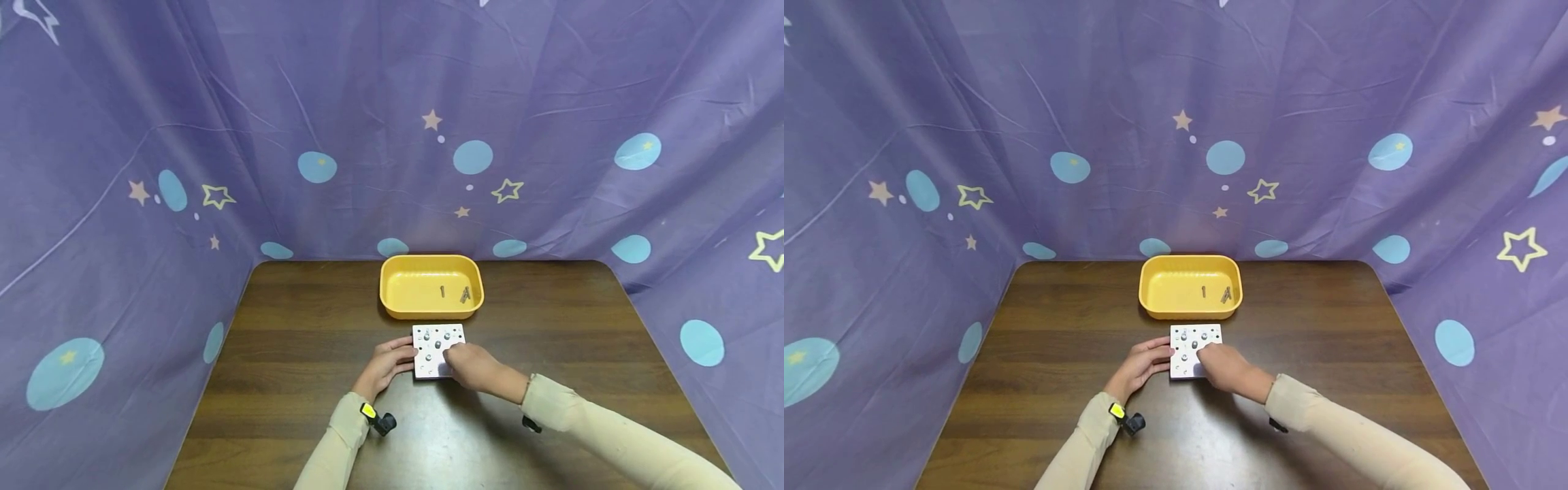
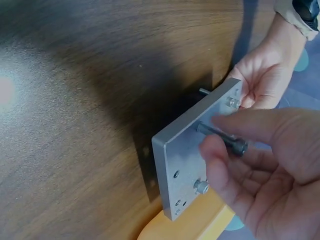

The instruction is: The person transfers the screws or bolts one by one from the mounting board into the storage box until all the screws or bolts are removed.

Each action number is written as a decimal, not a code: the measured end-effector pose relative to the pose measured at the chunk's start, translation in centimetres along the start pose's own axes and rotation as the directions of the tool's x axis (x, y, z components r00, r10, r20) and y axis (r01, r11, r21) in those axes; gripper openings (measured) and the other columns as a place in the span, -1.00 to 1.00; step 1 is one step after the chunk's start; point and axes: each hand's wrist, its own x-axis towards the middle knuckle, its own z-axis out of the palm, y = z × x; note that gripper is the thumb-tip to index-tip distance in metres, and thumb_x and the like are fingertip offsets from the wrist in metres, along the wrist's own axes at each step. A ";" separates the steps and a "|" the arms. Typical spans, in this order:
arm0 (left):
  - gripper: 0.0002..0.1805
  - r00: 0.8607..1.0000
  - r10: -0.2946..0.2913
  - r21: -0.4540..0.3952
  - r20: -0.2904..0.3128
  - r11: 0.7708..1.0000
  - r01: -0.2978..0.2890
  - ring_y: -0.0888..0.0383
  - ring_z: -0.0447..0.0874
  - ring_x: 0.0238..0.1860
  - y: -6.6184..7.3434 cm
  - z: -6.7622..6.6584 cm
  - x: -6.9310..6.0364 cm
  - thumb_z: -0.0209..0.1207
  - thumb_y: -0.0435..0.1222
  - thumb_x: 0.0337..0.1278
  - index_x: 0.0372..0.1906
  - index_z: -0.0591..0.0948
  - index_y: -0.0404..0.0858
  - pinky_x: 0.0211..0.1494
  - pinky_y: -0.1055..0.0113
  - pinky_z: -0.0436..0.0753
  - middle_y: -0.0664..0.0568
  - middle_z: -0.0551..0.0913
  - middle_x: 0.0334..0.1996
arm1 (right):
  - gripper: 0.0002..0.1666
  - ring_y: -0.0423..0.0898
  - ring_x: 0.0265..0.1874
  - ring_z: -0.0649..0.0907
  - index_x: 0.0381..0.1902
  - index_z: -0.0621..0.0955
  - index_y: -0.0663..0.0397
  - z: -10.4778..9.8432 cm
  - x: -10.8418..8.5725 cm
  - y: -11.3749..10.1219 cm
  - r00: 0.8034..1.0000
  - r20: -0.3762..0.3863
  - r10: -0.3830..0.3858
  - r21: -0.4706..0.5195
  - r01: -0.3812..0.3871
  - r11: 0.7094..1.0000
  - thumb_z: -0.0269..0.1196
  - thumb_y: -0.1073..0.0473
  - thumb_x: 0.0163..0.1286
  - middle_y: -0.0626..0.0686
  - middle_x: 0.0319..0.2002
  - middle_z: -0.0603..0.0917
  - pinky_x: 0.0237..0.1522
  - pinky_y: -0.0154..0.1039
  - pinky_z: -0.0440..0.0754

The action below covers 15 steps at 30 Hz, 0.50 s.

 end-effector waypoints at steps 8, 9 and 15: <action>-0.42 1.000 0.005 -0.002 0.005 1.000 -0.005 0.18 0.72 -0.11 0.1 0.1 -0.2 0.28 -0.45 0.25 0.36 0.46 -0.48 0.04 0.20 0.78 0.01 0.77 -0.12 | -0.75 -0.08 -0.60 0.53 -0.55 0.56 0.08 0.2 0.1 0.2 1.000 0.008 0.006 0.013 -0.007 1.000 0.39 0.28 0.28 0.01 -0.59 0.56 -0.56 -0.18 0.55; -0.42 1.000 0.004 -0.003 0.003 1.000 -0.004 0.18 0.72 -0.11 0.1 0.1 -0.2 0.28 -0.45 0.25 0.36 0.46 -0.47 0.04 0.20 0.78 0.01 0.77 -0.13 | -0.75 -0.09 -0.60 0.52 -0.54 0.56 0.08 0.1 0.2 0.2 1.000 0.009 0.003 0.022 -0.003 1.000 0.39 0.29 0.27 0.00 -0.58 0.56 -0.56 -0.19 0.54; -0.42 1.000 0.022 -0.001 0.011 1.000 -0.022 0.17 0.73 -0.11 0.0 0.0 -0.3 0.29 -0.43 0.24 0.35 0.47 -0.48 0.05 0.20 0.77 -0.03 0.77 -0.11 | -0.70 -0.12 -0.61 0.48 -0.59 0.52 0.07 -0.2 0.4 0.1 1.000 0.025 -0.012 0.019 0.012 1.000 0.38 0.30 0.29 -0.01 -0.60 0.53 -0.58 -0.22 0.51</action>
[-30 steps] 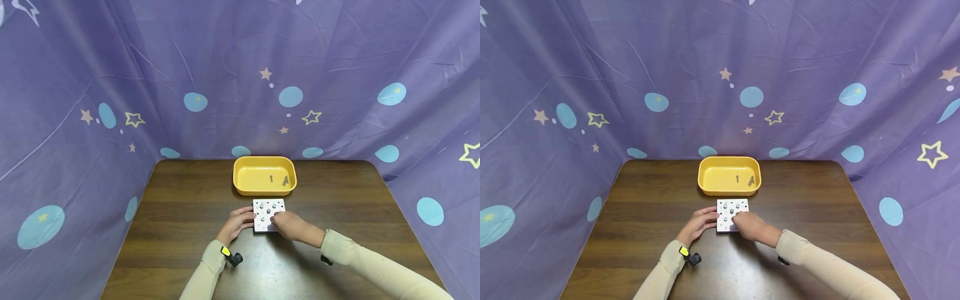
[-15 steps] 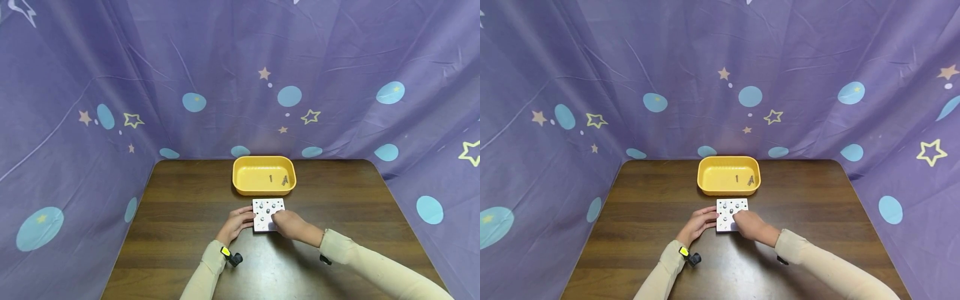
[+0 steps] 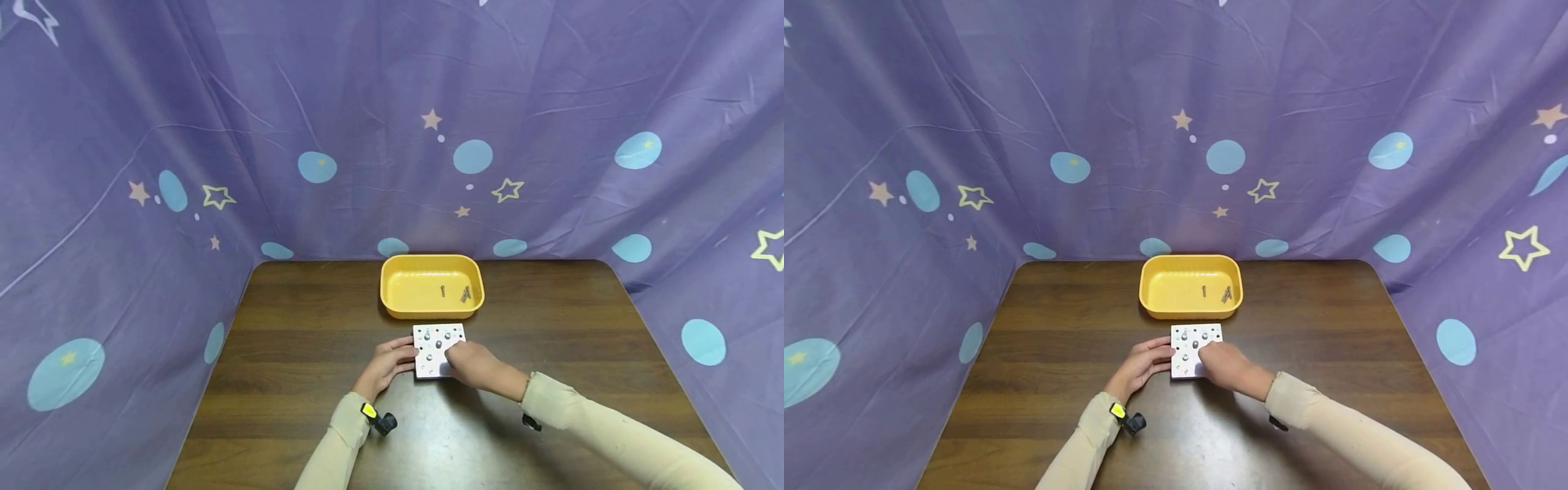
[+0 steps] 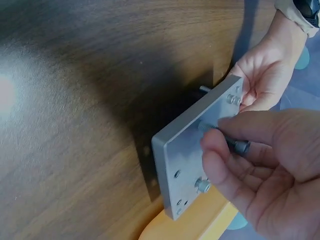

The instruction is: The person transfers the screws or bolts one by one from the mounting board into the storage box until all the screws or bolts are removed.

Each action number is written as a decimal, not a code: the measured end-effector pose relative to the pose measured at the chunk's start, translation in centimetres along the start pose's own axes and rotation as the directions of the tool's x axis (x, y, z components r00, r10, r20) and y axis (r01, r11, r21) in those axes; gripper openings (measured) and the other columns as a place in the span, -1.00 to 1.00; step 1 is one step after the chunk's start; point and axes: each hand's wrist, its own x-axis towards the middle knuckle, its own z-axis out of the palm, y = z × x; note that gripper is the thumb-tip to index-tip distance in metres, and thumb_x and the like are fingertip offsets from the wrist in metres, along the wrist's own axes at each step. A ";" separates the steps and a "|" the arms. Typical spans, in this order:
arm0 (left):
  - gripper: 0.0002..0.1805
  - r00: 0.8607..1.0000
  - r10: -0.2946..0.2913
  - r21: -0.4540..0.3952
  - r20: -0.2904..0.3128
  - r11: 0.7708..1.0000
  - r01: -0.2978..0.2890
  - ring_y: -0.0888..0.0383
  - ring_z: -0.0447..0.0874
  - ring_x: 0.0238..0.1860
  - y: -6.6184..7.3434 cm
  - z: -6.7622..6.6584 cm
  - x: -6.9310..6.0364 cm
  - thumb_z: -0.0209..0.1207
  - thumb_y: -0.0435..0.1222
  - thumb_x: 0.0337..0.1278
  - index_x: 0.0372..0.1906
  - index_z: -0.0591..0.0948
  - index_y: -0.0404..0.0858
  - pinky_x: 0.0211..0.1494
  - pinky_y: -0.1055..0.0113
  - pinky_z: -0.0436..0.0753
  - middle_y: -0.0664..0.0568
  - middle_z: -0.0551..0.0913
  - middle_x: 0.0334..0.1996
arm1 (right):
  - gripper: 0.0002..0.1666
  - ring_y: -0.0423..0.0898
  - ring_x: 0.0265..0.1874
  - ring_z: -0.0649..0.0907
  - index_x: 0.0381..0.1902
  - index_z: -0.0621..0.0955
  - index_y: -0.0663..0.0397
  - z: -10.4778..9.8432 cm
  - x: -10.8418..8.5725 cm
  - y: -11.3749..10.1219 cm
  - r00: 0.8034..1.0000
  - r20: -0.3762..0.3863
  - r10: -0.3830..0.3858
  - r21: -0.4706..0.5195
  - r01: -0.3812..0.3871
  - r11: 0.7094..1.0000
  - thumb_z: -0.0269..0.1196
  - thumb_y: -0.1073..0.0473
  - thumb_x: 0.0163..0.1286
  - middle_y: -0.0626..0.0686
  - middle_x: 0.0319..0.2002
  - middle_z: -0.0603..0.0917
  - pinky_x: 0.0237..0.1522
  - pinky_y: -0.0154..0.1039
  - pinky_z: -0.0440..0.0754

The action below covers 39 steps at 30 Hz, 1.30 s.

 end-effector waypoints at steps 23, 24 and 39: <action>-0.41 1.000 -0.027 0.003 -0.011 1.000 0.027 0.18 0.72 -0.10 0.2 0.0 0.1 0.29 -0.43 0.26 0.37 0.46 -0.46 0.06 0.20 0.77 0.01 0.76 -0.11 | -0.67 -0.08 -0.61 0.51 -0.59 0.55 0.06 0.1 0.1 -0.4 0.989 0.053 0.138 -0.036 -0.136 0.990 0.40 0.16 0.31 0.01 -0.61 0.56 -0.54 -0.14 0.58; -0.41 1.000 -0.026 0.002 -0.010 1.000 0.027 0.18 0.72 -0.10 0.2 0.0 0.1 0.29 -0.43 0.26 0.37 0.45 -0.46 0.06 0.20 0.77 0.01 0.76 -0.11 | -0.70 -0.08 -0.61 0.52 -0.58 0.55 0.07 0.1 -0.1 -0.4 0.993 0.035 0.109 -0.042 -0.107 0.993 0.40 0.20 0.30 0.01 -0.60 0.57 -0.54 -0.15 0.58; -0.43 1.000 0.014 -0.001 0.020 1.000 -0.014 0.15 0.74 -0.09 -0.1 -0.3 0.1 0.33 -0.40 0.22 0.32 0.51 -0.45 0.05 0.19 0.78 -0.09 0.77 -0.05 | -0.79 -0.10 -0.56 0.52 -0.52 0.58 0.13 0.1 0.0 -0.6 0.999 0.006 0.036 -0.019 -0.036 0.999 0.39 0.33 0.25 0.03 -0.54 0.58 -0.52 -0.19 0.58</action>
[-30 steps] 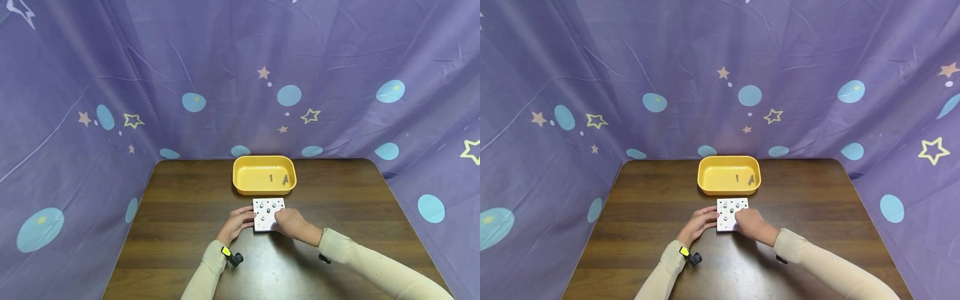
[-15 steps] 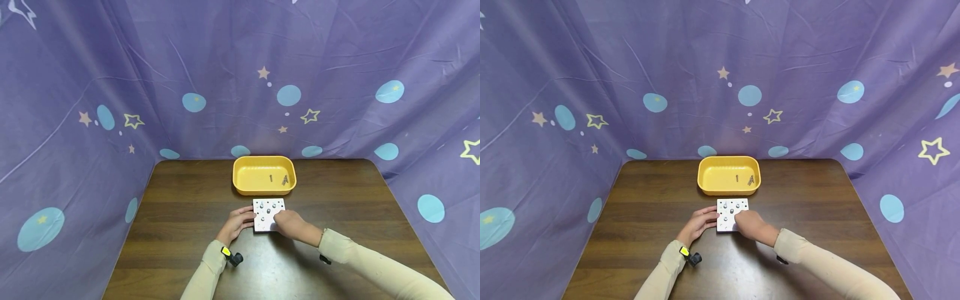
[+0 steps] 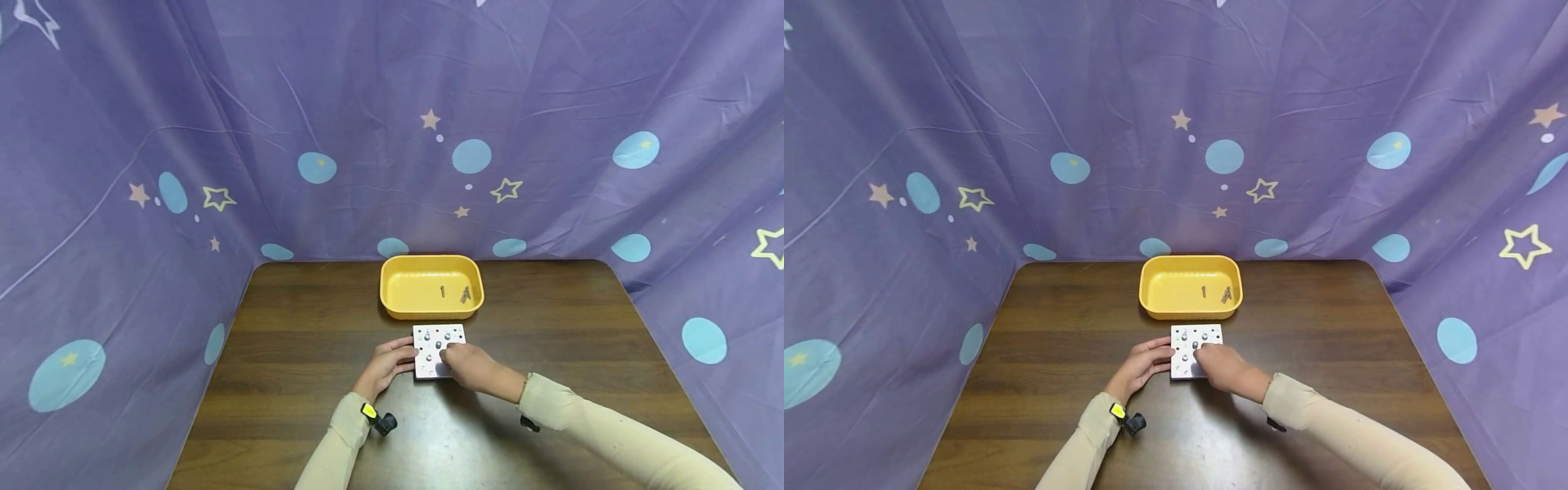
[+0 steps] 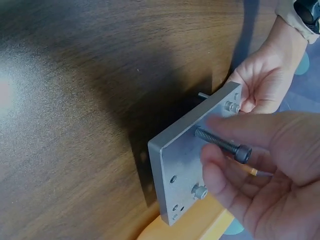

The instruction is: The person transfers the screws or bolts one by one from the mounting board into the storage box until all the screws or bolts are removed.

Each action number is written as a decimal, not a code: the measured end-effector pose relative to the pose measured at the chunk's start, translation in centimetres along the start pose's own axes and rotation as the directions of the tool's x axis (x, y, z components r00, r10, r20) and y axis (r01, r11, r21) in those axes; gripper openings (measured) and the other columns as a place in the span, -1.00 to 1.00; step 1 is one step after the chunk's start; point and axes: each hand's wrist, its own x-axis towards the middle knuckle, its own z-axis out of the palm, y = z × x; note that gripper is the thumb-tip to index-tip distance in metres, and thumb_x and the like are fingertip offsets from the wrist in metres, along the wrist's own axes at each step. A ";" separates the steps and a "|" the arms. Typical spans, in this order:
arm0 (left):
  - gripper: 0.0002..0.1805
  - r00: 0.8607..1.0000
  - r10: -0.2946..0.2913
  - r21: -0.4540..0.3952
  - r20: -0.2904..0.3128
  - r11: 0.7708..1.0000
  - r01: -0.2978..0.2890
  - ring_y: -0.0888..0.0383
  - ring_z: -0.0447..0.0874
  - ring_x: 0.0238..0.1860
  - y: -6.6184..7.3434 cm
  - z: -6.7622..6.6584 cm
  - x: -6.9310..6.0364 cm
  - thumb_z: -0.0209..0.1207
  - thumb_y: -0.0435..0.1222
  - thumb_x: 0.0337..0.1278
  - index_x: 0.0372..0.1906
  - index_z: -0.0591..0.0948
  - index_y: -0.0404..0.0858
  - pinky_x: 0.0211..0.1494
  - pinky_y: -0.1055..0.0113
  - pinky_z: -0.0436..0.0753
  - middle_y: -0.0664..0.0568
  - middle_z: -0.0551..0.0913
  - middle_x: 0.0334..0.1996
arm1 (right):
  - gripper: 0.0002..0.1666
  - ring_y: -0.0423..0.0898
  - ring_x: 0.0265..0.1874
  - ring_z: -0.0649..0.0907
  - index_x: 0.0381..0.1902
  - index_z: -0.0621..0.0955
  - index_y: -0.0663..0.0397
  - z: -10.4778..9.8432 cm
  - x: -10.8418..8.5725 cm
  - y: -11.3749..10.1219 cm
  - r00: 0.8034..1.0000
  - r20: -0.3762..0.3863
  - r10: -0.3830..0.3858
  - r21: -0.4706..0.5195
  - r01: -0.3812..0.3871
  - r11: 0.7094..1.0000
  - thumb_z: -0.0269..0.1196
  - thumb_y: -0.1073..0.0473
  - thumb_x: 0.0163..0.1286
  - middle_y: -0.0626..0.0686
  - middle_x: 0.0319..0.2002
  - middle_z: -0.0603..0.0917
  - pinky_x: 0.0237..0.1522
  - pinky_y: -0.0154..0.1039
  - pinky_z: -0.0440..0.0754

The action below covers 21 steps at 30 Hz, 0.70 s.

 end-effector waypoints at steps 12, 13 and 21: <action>-0.42 0.999 -0.033 0.001 -0.031 0.999 0.033 0.15 0.73 -0.09 -0.1 0.1 0.2 0.28 -0.44 0.25 0.36 0.47 -0.46 0.05 0.20 0.77 -0.02 0.77 -0.10 | -0.76 -0.09 -0.58 0.53 -0.56 0.55 0.08 0.0 -0.1 0.1 0.999 -0.029 -0.021 -0.043 0.019 0.999 0.39 0.34 0.21 0.02 -0.58 0.57 -0.53 -0.18 0.60; -0.42 0.999 -0.034 0.000 -0.033 0.999 0.034 0.15 0.73 -0.09 -0.1 0.1 0.2 0.29 -0.44 0.25 0.36 0.47 -0.46 0.05 0.20 0.77 -0.03 0.77 -0.10 | -0.74 -0.08 -0.58 0.52 -0.57 0.55 0.08 0.0 -0.1 0.1 1.000 -0.025 0.000 -0.035 0.000 0.999 0.40 0.31 0.23 0.03 -0.58 0.57 -0.54 -0.17 0.59; -0.42 0.999 -0.030 0.002 -0.032 1.000 0.030 0.15 0.73 -0.10 -0.1 0.1 0.2 0.30 -0.42 0.25 0.36 0.47 -0.45 0.05 0.20 0.77 -0.01 0.77 -0.12 | -0.83 -0.03 -0.54 0.59 -0.49 0.57 0.13 -0.2 -0.2 -0.2 0.997 -0.035 -0.064 -0.079 0.061 0.995 0.34 0.37 0.24 0.06 -0.52 0.60 -0.51 -0.17 0.63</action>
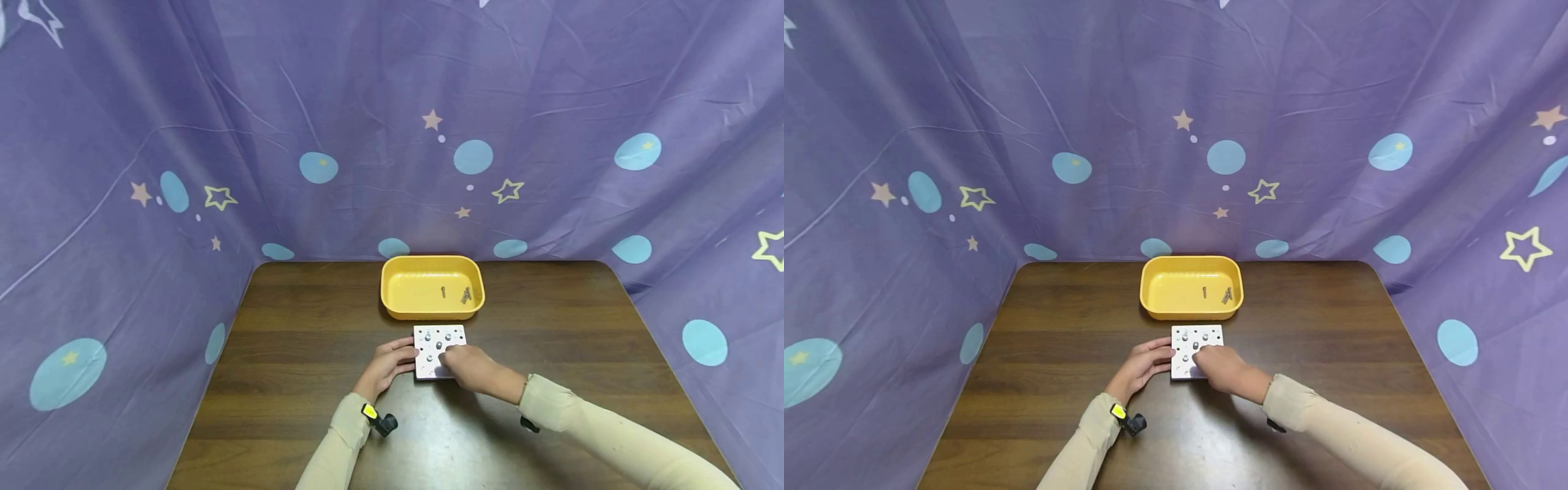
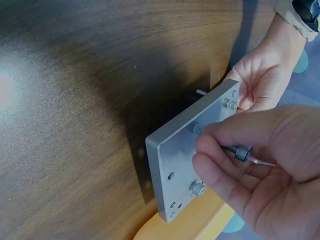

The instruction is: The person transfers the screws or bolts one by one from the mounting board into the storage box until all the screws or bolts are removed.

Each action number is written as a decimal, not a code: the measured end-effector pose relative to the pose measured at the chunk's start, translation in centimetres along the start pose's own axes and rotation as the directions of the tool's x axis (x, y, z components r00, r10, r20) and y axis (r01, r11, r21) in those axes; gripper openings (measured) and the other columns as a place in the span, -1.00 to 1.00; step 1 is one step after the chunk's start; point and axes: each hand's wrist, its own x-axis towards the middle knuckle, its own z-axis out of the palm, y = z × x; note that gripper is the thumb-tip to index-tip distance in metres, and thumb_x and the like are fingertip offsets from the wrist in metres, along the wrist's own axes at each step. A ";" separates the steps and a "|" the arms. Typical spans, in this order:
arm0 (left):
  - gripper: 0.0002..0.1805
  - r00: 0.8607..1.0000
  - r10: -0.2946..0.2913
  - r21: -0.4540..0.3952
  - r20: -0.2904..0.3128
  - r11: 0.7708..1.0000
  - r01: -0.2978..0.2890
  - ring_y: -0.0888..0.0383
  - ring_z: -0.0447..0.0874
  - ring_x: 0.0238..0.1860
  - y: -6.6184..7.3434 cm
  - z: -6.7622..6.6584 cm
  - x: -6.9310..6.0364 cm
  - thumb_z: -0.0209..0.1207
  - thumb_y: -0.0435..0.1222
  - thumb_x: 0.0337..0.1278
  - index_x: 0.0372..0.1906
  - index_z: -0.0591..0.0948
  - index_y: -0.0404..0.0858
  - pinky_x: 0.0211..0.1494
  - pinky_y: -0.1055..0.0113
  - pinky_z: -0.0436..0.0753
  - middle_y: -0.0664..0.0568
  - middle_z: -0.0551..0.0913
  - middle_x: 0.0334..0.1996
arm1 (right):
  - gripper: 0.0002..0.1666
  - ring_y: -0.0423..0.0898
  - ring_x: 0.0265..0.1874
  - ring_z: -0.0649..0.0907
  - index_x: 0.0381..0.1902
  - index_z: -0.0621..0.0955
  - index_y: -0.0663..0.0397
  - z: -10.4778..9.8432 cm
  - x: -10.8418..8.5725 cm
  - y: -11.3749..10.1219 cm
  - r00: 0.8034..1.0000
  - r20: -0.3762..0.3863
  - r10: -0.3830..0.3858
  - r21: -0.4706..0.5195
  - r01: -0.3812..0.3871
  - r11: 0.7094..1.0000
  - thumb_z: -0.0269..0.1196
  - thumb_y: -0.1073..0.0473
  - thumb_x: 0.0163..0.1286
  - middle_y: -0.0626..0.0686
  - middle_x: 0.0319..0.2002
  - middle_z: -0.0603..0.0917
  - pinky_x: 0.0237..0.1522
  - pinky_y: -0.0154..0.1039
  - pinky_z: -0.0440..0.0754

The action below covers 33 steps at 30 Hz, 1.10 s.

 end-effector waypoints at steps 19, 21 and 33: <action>-0.41 1.000 -0.001 0.003 -0.003 1.000 0.001 0.14 0.73 -0.09 0.2 0.1 -0.3 0.30 -0.44 0.24 0.36 0.47 -0.46 0.06 0.18 0.77 -0.05 0.77 -0.07 | -0.75 -0.02 -0.59 0.57 -0.59 0.55 0.11 0.2 0.1 -0.2 0.995 0.034 0.094 -0.027 -0.093 0.995 0.40 0.33 0.20 0.07 -0.58 0.62 -0.51 -0.12 0.62; -0.41 1.000 -0.005 0.001 -0.009 1.000 0.005 0.14 0.73 -0.09 0.2 0.2 -0.3 0.30 -0.44 0.24 0.36 0.48 -0.45 0.05 0.19 0.77 -0.05 0.77 -0.08 | -0.80 -0.03 -0.55 0.59 -0.53 0.57 0.11 0.2 0.2 -0.2 0.996 0.057 0.062 -0.038 -0.060 0.997 0.37 0.43 0.15 0.07 -0.54 0.63 -0.47 -0.14 0.64; -0.42 1.000 -0.005 -0.006 -0.010 1.000 0.005 0.15 0.73 -0.10 0.1 0.2 -0.2 0.29 -0.44 0.25 0.36 0.47 -0.46 0.06 0.19 0.77 -0.01 0.77 -0.13 | -0.68 -0.06 -0.61 0.55 -0.61 0.56 0.09 0.5 0.4 0.0 0.989 0.068 0.128 0.012 -0.129 0.992 0.41 0.21 0.30 0.06 -0.61 0.61 -0.52 -0.12 0.61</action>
